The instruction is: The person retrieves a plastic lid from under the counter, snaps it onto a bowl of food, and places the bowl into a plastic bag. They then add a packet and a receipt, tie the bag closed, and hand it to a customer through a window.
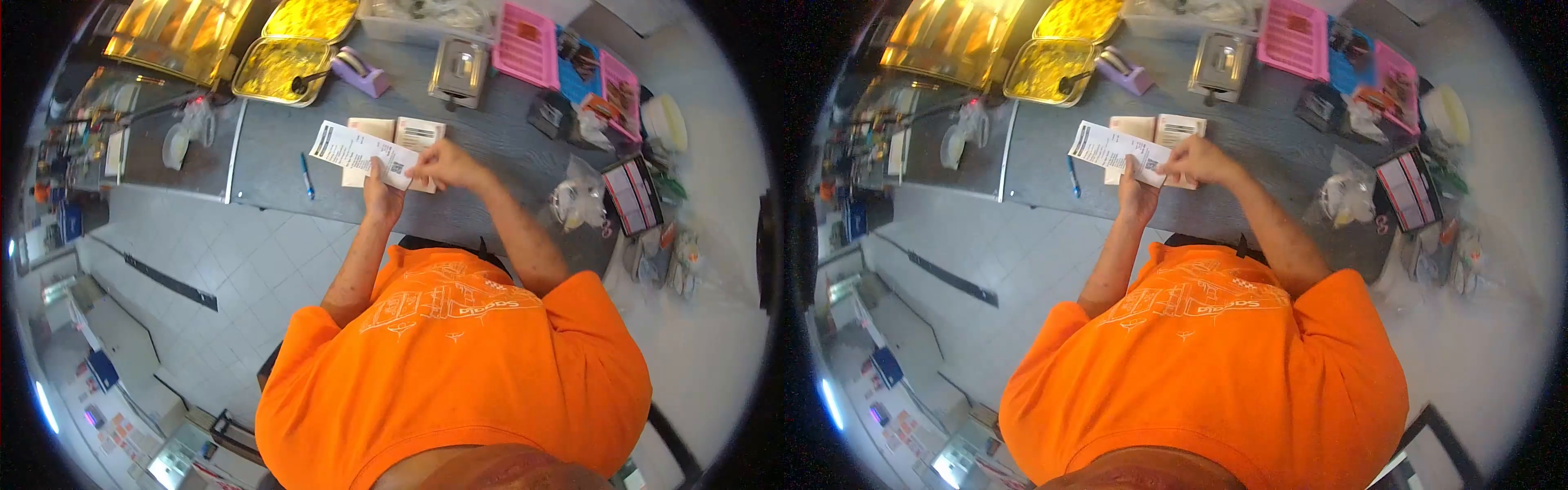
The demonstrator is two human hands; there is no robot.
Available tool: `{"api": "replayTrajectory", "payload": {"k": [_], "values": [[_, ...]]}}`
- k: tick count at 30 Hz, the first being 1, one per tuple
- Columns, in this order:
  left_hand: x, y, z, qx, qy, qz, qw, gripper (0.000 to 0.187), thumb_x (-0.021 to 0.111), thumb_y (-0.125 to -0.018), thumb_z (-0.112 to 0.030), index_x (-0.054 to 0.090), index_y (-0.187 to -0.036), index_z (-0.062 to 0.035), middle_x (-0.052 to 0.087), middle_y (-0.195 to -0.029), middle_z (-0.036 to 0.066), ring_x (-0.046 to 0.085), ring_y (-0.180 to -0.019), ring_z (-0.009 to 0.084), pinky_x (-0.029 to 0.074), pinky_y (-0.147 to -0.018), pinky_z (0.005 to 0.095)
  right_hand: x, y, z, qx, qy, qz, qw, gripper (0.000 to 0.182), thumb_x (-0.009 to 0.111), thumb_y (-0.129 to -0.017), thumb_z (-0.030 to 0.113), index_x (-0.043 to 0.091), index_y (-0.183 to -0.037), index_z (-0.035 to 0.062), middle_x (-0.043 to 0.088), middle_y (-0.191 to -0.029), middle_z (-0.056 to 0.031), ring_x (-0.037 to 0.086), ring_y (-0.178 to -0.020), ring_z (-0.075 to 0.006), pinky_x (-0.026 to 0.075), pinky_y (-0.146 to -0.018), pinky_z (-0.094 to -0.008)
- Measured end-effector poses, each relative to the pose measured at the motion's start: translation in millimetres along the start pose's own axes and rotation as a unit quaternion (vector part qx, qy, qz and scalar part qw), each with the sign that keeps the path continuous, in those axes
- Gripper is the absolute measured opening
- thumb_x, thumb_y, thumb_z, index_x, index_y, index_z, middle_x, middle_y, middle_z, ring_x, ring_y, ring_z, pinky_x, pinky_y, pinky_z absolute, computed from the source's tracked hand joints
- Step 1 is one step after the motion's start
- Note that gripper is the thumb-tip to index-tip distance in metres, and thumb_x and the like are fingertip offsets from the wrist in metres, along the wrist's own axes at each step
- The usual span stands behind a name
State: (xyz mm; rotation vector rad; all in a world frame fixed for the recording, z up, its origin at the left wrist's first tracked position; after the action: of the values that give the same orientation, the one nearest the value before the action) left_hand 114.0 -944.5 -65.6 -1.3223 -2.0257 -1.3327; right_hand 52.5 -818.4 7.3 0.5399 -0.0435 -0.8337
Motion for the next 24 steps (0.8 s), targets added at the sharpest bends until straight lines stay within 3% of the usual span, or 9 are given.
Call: {"api": "replayTrajectory", "payload": {"k": [3, 5, 10, 12, 14, 17, 20, 22, 24], "values": [[48.0, 14.1, 52.0, -0.076, -0.016, 0.104, 0.992, 0.044, 0.040, -0.104, -0.035, 0.041, -0.134, -0.0041, 0.055, -0.127, 0.012, 0.056, -0.117, 0.0292, 0.047, -0.099, 0.0470, -27.5, 69.9, -46.2, -0.008, 0.040, -0.157, 0.987, 0.032, 0.076, -0.082, 0.029, 0.069, -0.070, -0.0001, 0.063, -0.057, -0.0041, 0.052, -0.043, -0.0088, 0.041, -0.043, -0.0249], [65.5, 10.7, 84.8, -0.115, -0.041, 0.082, 0.989, 0.044, 0.037, -0.104, -0.036, 0.041, -0.135, -0.0042, 0.055, -0.128, 0.013, 0.055, -0.118, 0.0298, 0.044, -0.102, 0.0481, -50.8, 122.1, -87.2, 0.012, 0.033, -0.243, 0.969, 0.032, 0.077, -0.081, 0.029, 0.069, -0.071, -0.0006, 0.062, -0.056, -0.0046, 0.052, -0.043, -0.0091, 0.040, -0.041, -0.0249], [68.7, -32.1, 220.4, -0.264, -0.172, 0.105, 0.943, 0.037, 0.044, -0.102, -0.026, 0.050, -0.126, 0.0015, 0.060, -0.118, 0.013, 0.059, -0.110, 0.0297, 0.047, -0.098, 0.0463, -79.6, 261.8, -215.5, 0.128, -0.112, -0.276, 0.946, 0.028, 0.074, -0.085, 0.024, 0.069, -0.077, -0.0012, 0.062, -0.058, -0.0041, 0.052, -0.042, -0.0078, 0.038, -0.038, -0.0234], [68.7, -37.4, 274.5, -0.312, -0.257, 0.094, 0.910, 0.029, 0.049, -0.101, -0.021, 0.057, -0.118, 0.0012, 0.063, -0.109, 0.012, 0.062, -0.096, 0.0214, 0.051, -0.087, 0.0392, -92.6, 302.9, -251.5, 0.136, -0.131, -0.306, 0.933, 0.027, 0.073, -0.086, 0.024, 0.069, -0.079, -0.0016, 0.063, -0.060, -0.0044, 0.052, -0.043, -0.0081, 0.039, -0.039, -0.0243], [96.7, -43.3, 310.7, -0.299, -0.314, 0.176, 0.884, 0.028, 0.049, -0.101, -0.023, 0.060, -0.113, -0.0004, 0.064, -0.101, 0.010, 0.062, -0.090, 0.0190, 0.052, -0.082, 0.0353, -115.0, 333.8, -277.9, 0.130, -0.133, -0.338, 0.923, 0.028, 0.072, -0.087, 0.025, 0.070, -0.081, -0.0022, 0.064, -0.062, -0.0054, 0.054, -0.044, -0.0087, 0.040, -0.039, -0.0263], [129.4, -42.5, 353.1, -0.297, -0.282, 0.088, 0.908, 0.024, 0.052, -0.098, -0.020, 0.063, -0.109, -0.0009, 0.066, -0.093, 0.009, 0.063, -0.084, 0.0194, 0.053, -0.078, 0.0333, -164.8, 357.8, -320.1, 0.140, -0.058, -0.368, 0.917, 0.022, 0.066, -0.089, 0.021, 0.069, -0.089, -0.0013, 0.066, -0.070, -0.0076, 0.057, -0.049, -0.0134, 0.045, -0.044, -0.0287], [128.6, -63.2, 387.7, -0.234, -0.380, 0.107, 0.889, 0.023, 0.053, -0.095, -0.017, 0.065, -0.103, 0.0014, 0.066, -0.090, 0.010, 0.064, -0.080, 0.0214, 0.054, -0.074, 0.0345, -212.7, 341.9, -375.6, 0.096, 0.026, -0.376, 0.921, 0.020, 0.061, -0.090, 0.017, 0.067, -0.095, -0.0014, 0.065, -0.076, -0.0088, 0.061, -0.057, -0.0174, 0.049, -0.050, -0.0319], [118.5, -80.5, 404.8, -0.115, -0.495, 0.167, 0.845, 0.025, 0.050, -0.093, -0.017, 0.066, -0.103, 0.0003, 0.067, -0.090, 0.010, 0.065, -0.083, 0.0214, 0.053, -0.072, 0.0394, -230.9, 316.9, -391.9, 0.048, -0.033, -0.387, 0.920, 0.022, 0.062, -0.090, 0.018, 0.064, -0.097, -0.0030, 0.061, -0.066, -0.0058, 0.059, -0.053, -0.0149, 0.048, -0.049, -0.0320], [127.4, -69.4, 407.4, 0.035, -0.585, 0.241, 0.774, 0.027, 0.048, -0.095, -0.019, 0.066, -0.103, -0.0014, 0.067, -0.091, 0.010, 0.065, -0.087, 0.0210, 0.052, -0.073, 0.0419, -235.8, 286.2, -395.0, 0.083, -0.030, -0.336, 0.938, 0.022, 0.059, -0.090, 0.016, 0.063, -0.102, -0.0021, 0.065, -0.076, -0.0100, 0.062, -0.060, -0.0153, 0.051, -0.051, -0.0336]]}}
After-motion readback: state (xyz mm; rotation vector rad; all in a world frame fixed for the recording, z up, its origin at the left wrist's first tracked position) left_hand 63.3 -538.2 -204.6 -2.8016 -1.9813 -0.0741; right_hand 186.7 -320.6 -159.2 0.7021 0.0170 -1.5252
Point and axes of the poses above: each hand's wrist, its own y-axis away from the middle knuckle, its own x-axis out of the palm, z = x × y, the point moved 9 cm from there along -y, towards the middle knuckle
